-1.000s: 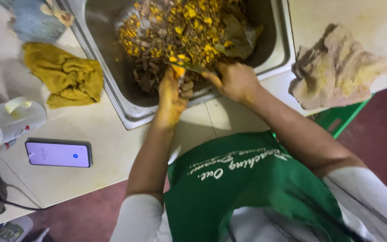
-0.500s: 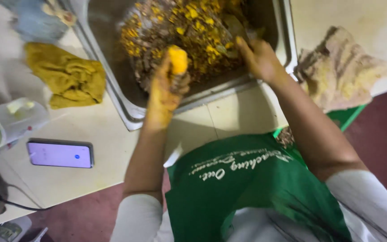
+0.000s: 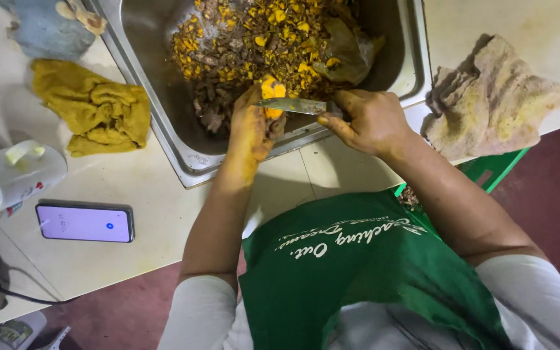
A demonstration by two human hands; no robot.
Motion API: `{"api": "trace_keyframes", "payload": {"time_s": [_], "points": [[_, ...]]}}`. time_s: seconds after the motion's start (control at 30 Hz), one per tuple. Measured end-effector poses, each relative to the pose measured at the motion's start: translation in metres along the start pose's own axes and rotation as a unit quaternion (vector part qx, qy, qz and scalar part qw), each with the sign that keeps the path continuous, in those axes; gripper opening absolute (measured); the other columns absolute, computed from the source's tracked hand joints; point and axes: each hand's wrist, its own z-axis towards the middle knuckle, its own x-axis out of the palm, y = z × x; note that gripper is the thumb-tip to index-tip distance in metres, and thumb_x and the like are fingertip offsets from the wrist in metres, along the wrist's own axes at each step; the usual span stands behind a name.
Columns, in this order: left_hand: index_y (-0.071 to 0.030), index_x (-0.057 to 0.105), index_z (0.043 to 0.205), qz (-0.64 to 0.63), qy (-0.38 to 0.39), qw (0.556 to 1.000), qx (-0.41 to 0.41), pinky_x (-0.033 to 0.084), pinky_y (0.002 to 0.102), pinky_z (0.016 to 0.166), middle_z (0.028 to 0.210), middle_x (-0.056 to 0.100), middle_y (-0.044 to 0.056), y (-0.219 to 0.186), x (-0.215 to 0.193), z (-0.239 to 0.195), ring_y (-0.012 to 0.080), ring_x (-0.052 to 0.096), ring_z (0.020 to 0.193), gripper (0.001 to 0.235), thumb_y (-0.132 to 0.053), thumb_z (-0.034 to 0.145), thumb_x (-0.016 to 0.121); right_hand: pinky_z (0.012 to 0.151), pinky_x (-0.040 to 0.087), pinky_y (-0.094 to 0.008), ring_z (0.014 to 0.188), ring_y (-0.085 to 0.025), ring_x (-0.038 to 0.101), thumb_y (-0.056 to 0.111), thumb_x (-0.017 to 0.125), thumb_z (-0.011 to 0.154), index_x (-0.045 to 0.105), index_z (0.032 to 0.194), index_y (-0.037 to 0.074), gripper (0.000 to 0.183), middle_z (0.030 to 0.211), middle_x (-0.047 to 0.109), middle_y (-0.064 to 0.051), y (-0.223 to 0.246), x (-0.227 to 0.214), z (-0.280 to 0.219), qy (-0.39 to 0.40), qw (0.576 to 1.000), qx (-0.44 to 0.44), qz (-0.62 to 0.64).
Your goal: Peeling and scraping turmeric roots using a small knife in a sink
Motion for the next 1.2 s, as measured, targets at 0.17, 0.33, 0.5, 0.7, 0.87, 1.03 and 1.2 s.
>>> {"api": "trace_keyframes", "payload": {"time_s": [0.17, 0.33, 0.5, 0.7, 0.87, 1.03, 1.2], "points": [[-0.011, 0.060, 0.095, -0.004, -0.036, 0.997, -0.063, 0.031, 0.032, 0.027, 0.059, 0.047, 0.013, -0.002, 0.023, -0.041, 0.0279, 0.048, 0.037, 0.027, -0.038, 0.097, 0.056, 0.062, 0.056, -0.051, 0.072, -0.039, 0.072, 0.056, 0.061, 0.102, 0.067, 0.094, 0.011, 0.046, 0.079, 0.069, -0.014, 0.002, 0.010, 0.008, -0.008, 0.999, -0.001, -0.050], [-0.012, 0.055, 0.091, 0.025, -0.049, 0.995, -0.088, 0.026, 0.028, 0.030, 0.056, 0.041, 0.007, 0.005, 0.009, -0.034, 0.0219, 0.045, 0.035, 0.020, -0.030, 0.097, 0.048, 0.065, 0.056, -0.054, 0.075, -0.041, 0.073, 0.065, 0.053, 0.103, 0.066, 0.089, 0.013, 0.056, 0.076, 0.070, -0.016, 0.010, 0.021, 0.024, 0.055, 0.996, 0.051, -0.038], [-0.015, 0.052, 0.080, 0.048, -0.011, 0.991, -0.125, 0.023, 0.025, 0.036, 0.059, 0.039, 0.004, 0.002, -0.005, -0.029, 0.0185, 0.043, 0.041, 0.024, -0.036, 0.091, 0.049, 0.075, 0.057, -0.058, 0.087, -0.045, 0.074, 0.074, 0.041, 0.103, 0.072, 0.096, 0.013, 0.069, 0.084, 0.075, -0.021, 0.025, 0.016, 0.045, 0.169, 0.975, 0.138, -0.042], [-0.005, 0.069, 0.104, 0.117, 0.126, 0.978, -0.115, 0.024, 0.028, 0.025, 0.054, 0.057, 0.007, 0.011, 0.051, -0.083, 0.0138, 0.045, 0.031, 0.025, -0.028, 0.102, 0.058, 0.082, 0.051, -0.060, 0.102, -0.050, 0.065, 0.079, 0.035, 0.104, 0.068, 0.106, 0.004, 0.081, 0.109, 0.070, -0.030, -0.018, 0.017, 0.086, 0.213, 0.931, 0.295, -0.036], [-0.008, 0.072, 0.102, 0.128, 0.032, 0.991, -0.031, 0.043, 0.027, 0.040, 0.076, 0.069, 0.007, -0.015, 0.002, -0.047, 0.0154, 0.064, 0.055, 0.031, -0.033, 0.099, 0.055, 0.056, 0.041, -0.043, 0.055, -0.025, 0.049, 0.063, 0.036, 0.110, 0.056, 0.084, 0.007, 0.065, 0.065, 0.052, -0.011, -0.013, -0.020, 0.056, 0.207, 0.938, 0.260, 0.094], [-0.002, 0.071, 0.098, 0.122, -0.070, 0.990, -0.019, 0.042, 0.036, 0.033, 0.070, 0.055, 0.017, -0.040, 0.023, -0.059, 0.0290, 0.056, 0.049, 0.030, -0.030, 0.096, 0.060, 0.069, 0.051, -0.057, 0.082, -0.051, 0.068, 0.047, 0.067, 0.103, 0.072, 0.094, 0.001, 0.048, 0.079, 0.068, -0.028, 0.009, -0.032, 0.016, 0.111, 0.971, 0.141, 0.159], [0.004, 0.069, 0.103, 0.097, -0.009, 0.991, 0.093, 0.041, 0.037, 0.028, 0.061, 0.054, 0.016, -0.022, 0.007, -0.048, 0.0279, 0.056, 0.042, 0.024, -0.017, 0.101, 0.057, 0.068, 0.057, -0.058, 0.079, -0.043, 0.072, 0.058, 0.058, 0.105, 0.068, 0.093, 0.010, 0.050, 0.080, 0.072, -0.015, 0.018, -0.033, 0.015, 0.085, 0.996, 0.021, -0.025]]}}
